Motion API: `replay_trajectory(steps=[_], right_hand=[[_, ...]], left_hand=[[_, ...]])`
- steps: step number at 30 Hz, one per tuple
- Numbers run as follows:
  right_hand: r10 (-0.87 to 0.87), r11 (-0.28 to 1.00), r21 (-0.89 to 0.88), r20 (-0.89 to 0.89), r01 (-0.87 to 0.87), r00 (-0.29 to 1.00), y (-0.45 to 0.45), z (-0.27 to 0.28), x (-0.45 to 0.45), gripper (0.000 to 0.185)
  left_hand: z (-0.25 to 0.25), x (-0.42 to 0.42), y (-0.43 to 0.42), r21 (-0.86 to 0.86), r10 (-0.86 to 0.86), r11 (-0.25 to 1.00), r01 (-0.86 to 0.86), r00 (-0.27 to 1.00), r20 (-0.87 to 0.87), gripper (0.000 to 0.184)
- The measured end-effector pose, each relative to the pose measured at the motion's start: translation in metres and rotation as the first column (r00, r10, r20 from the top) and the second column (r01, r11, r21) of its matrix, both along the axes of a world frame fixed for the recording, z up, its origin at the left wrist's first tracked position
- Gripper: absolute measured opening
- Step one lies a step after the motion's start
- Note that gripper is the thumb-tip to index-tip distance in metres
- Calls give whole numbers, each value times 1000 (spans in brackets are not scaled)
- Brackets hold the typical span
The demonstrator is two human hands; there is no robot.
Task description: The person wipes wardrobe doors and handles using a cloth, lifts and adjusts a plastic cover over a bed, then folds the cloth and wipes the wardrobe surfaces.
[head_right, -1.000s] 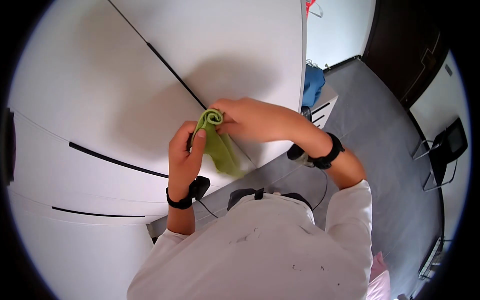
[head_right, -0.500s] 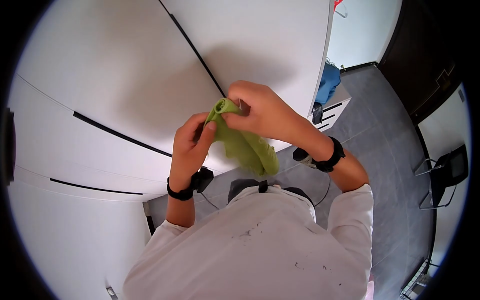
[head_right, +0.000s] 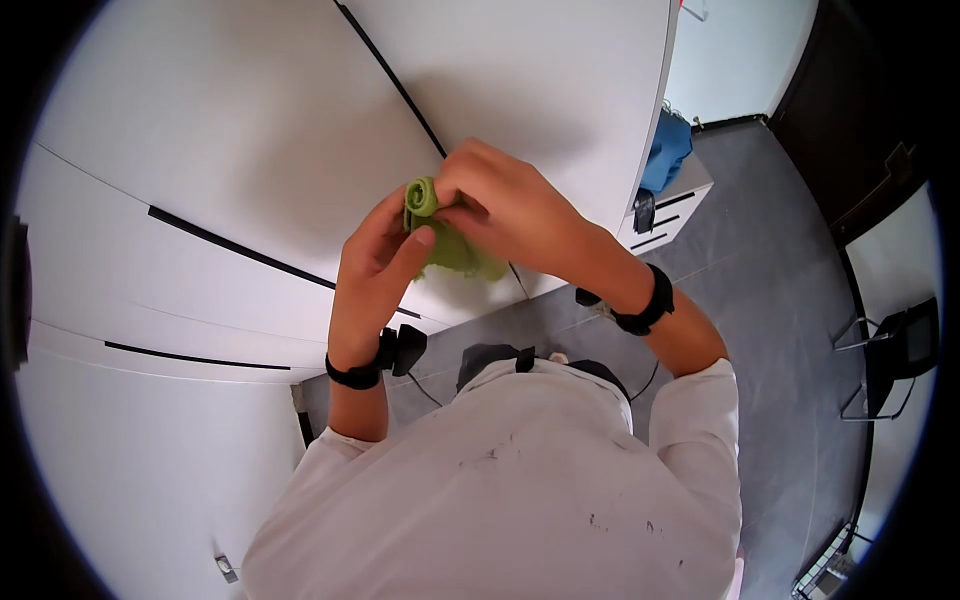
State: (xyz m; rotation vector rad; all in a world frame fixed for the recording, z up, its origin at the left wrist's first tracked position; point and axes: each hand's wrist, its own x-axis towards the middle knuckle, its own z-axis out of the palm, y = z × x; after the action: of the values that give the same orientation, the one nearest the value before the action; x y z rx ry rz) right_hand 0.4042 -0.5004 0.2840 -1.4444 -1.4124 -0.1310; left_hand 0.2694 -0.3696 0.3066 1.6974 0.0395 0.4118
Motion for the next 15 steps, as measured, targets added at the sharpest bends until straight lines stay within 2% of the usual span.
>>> replay_trajectory(steps=[2, 3, 4, 6, 9, 11, 13, 14, 15], right_hand=[[9, 1000, -17, -149, -11, 989, 3, -2, -1, 24], [5, 1000, -17, -155, -8, 988, 4, -2, -3, 24], [-8, 1000, -30, -181, 2, 983, 5, -2, -5, 27], [-25, 999, -39, -213, 17, 977, 7, 0, -9, 31], [2, 1000, -21, -238, -7, 971, 1, 8, -14, 28], [-77, 988, 142, 168, 53, 983, -12, 22, -17, 31], [76, 992, 94, 133, -89, 988, -40, 50, -44, 30], [160, 977, 116, 166, -180, 973, -53, 65, -61, 26], [239, 956, 131, 178, -264, 954, -61, 77, -75, 23]], left_hand=[[-2, 7, -4, 38, 18, 999, -20, 999, 35, 31], [-3, 10, -5, 79, 38, 996, -44, 996, 79, 31], [-3, 12, -4, 80, 34, 996, -40, 997, 73, 31], [-5, 15, 3, 202, 94, 975, -96, 995, 19, 31], [-6, 19, 15, 192, 122, 973, -126, 992, 30, 29], [2, 18, 22, 150, 83, 985, -90, 995, 50, 29], [6, 18, 25, 78, -8, 997, -4, 989, 145, 30], [11, 15, 17, 2, 17, 1000, -17, 994, 107, 31], [14, 15, 24, 35, -36, 999, 34, 997, 75, 31]])
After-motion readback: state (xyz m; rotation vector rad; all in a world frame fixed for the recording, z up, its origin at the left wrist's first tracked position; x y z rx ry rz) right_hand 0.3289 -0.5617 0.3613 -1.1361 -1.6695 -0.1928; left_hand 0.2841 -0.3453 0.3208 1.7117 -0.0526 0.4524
